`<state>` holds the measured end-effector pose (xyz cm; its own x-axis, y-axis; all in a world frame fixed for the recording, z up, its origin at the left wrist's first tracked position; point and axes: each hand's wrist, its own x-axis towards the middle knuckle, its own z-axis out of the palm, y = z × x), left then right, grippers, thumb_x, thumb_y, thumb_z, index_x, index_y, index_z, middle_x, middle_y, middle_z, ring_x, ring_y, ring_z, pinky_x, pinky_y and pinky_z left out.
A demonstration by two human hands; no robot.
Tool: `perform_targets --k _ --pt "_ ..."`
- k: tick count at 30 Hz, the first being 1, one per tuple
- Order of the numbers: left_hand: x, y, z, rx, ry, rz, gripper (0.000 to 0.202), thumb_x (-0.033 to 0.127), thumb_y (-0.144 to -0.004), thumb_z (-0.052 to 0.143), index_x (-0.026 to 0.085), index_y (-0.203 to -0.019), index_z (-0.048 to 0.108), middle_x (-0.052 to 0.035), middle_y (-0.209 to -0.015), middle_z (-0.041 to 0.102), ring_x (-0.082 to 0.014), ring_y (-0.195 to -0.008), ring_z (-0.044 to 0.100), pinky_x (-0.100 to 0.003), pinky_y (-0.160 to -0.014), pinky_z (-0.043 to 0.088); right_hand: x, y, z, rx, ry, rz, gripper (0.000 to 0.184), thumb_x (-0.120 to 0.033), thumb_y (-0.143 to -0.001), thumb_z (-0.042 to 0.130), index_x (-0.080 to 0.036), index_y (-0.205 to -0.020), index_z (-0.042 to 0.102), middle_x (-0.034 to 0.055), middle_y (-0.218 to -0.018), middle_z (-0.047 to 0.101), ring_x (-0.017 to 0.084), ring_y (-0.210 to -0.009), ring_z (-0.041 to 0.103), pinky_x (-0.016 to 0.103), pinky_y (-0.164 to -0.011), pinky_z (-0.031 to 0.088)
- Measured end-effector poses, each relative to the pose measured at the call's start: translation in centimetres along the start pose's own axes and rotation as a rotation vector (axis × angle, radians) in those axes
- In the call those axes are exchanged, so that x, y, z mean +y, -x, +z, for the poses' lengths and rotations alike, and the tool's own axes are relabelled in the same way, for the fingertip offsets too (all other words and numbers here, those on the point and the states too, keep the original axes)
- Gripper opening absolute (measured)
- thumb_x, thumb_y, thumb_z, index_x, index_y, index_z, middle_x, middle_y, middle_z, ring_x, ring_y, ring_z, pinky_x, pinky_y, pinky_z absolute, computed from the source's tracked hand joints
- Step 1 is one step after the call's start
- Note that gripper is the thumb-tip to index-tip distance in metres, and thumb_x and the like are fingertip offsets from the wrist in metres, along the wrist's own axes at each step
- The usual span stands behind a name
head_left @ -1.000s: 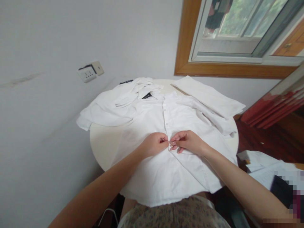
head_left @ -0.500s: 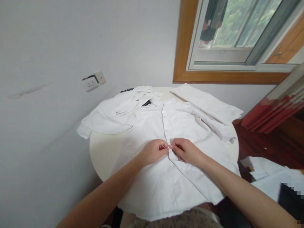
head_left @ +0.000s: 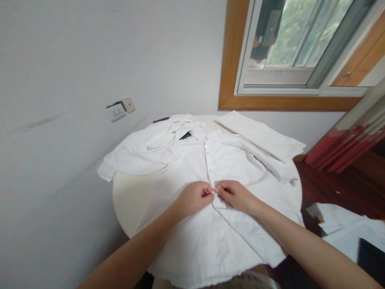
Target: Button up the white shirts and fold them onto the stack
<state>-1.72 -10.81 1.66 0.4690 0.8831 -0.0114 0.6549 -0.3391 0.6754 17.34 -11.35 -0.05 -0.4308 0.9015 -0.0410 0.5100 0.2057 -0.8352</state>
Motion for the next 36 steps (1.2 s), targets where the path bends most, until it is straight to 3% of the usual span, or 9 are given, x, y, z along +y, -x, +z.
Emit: perform_targets --k 4,7,9,16,20,24,27,32,36 --pt "-0.2 -0.1 -0.4 0.074 0.022 0.038 0.015 0.029 -0.080 0.054 0.018 -0.074 0.063 0.0015 -0.064 0.057 -0.0126 -0.061 0.051 -0.024 -0.059 0.039 -0.8 1.0 -1.2 -0.064 0.001 0.008 0.039 -0.047 -0.092 0.047 -0.018 -0.068 0.057 -0.0035 -0.052 0.053 0.009 -0.043 0.045 0.021 -0.046 0.033" --pt "-0.3 -0.3 -0.8 0.300 -0.120 0.179 0.015 0.026 -0.083 0.054 0.019 -0.088 0.065 -0.0054 -0.087 0.066 -0.0192 -0.086 0.059 -0.032 -0.082 0.046 -1.4 1.9 -2.8 -0.159 0.050 -0.029 0.044 -0.051 -0.091 0.048 -0.017 -0.064 0.057 -0.0015 -0.057 0.057 0.009 -0.049 0.046 0.021 -0.050 0.035" --pt "-0.4 -0.4 -0.8 0.347 -0.207 0.312 0.021 0.025 -0.087 0.051 0.020 -0.102 0.066 -0.0080 -0.109 0.067 -0.0224 -0.108 0.056 -0.039 -0.099 0.041 -1.6 2.4 -3.6 -0.225 0.087 -0.043 0.044 -0.051 -0.091 0.050 -0.017 -0.065 0.061 -0.0010 -0.058 0.058 0.009 -0.051 0.045 0.021 -0.051 0.034" --pt "-2.5 -1.0 0.8 0.107 -0.366 0.350 0.039 0.032 -0.097 0.039 0.024 -0.132 0.055 -0.0047 -0.144 0.050 -0.0212 -0.137 0.039 -0.044 -0.116 0.027 -2.1 3.2 -4.2 -0.575 -0.011 -0.105 0.045 -0.055 -0.088 0.053 -0.015 -0.074 0.070 -0.0027 -0.057 0.055 0.008 -0.050 0.041 0.020 -0.051 0.036" --pt "-3.2 -1.1 1.1 0.094 -0.391 0.339 0.040 0.034 -0.097 0.039 0.026 -0.133 0.054 -0.0036 -0.146 0.047 -0.0201 -0.139 0.037 -0.043 -0.117 0.025 -2.6 3.2 -3.6 -0.790 -0.193 -0.131 0.050 -0.055 -0.089 0.051 -0.013 -0.108 0.071 0.0084 -0.088 0.072 0.011 -0.066 0.058 0.022 -0.068 0.047" --pt "-3.1 -0.9 1.1 0.108 -0.405 0.340 0.040 0.034 -0.098 0.037 0.027 -0.134 0.053 -0.0033 -0.147 0.047 -0.0196 -0.139 0.037 -0.043 -0.117 0.025 -2.4 3.1 -3.2 -0.863 -0.262 -0.114 0.055 -0.057 -0.090 0.049 -0.010 -0.108 0.071 0.0150 -0.099 0.073 0.014 -0.075 0.065 0.023 -0.069 0.048" --pt "-2.9 -0.9 1.2 0.126 -0.425 0.339 0.042 0.034 -0.098 0.037 0.025 -0.137 0.049 -0.0053 -0.147 0.046 -0.0194 -0.138 0.038 -0.042 -0.117 0.027 -2.1 2.4 -3.0 -0.685 -0.242 -0.148 0.053 -0.054 -0.094 0.043 -0.011 -0.105 0.071 0.0145 -0.101 0.073 0.015 -0.077 0.067 0.024 -0.068 0.049" --pt "-2.5 0.3 1.1 0.175 -0.497 0.291 0.049 0.035 -0.096 0.038 0.019 -0.143 0.041 -0.0108 -0.151 0.039 -0.0227 -0.141 0.033 -0.043 -0.116 0.028 -0.7 0.5 -3.2 0.030 0.125 -0.293 0.043 -0.045 -0.096 0.042 -0.017 -0.112 0.070 0.0134 -0.114 0.070 0.024 -0.111 0.061 0.040 -0.099 0.042" --pt "-2.3 2.6 1.0 0.124 -0.568 0.241 0.052 0.043 -0.098 0.034 0.021 -0.144 0.040 -0.0098 -0.153 0.036 -0.0253 -0.143 0.028 -0.048 -0.117 0.024 1.1 0.8 -3.1 0.100 0.582 -0.232 0.056 -0.052 -0.093 0.046 -0.023 -0.140 0.049 0.0144 -0.151 0.038 0.032 -0.142 0.026 0.058 -0.113 0.018"
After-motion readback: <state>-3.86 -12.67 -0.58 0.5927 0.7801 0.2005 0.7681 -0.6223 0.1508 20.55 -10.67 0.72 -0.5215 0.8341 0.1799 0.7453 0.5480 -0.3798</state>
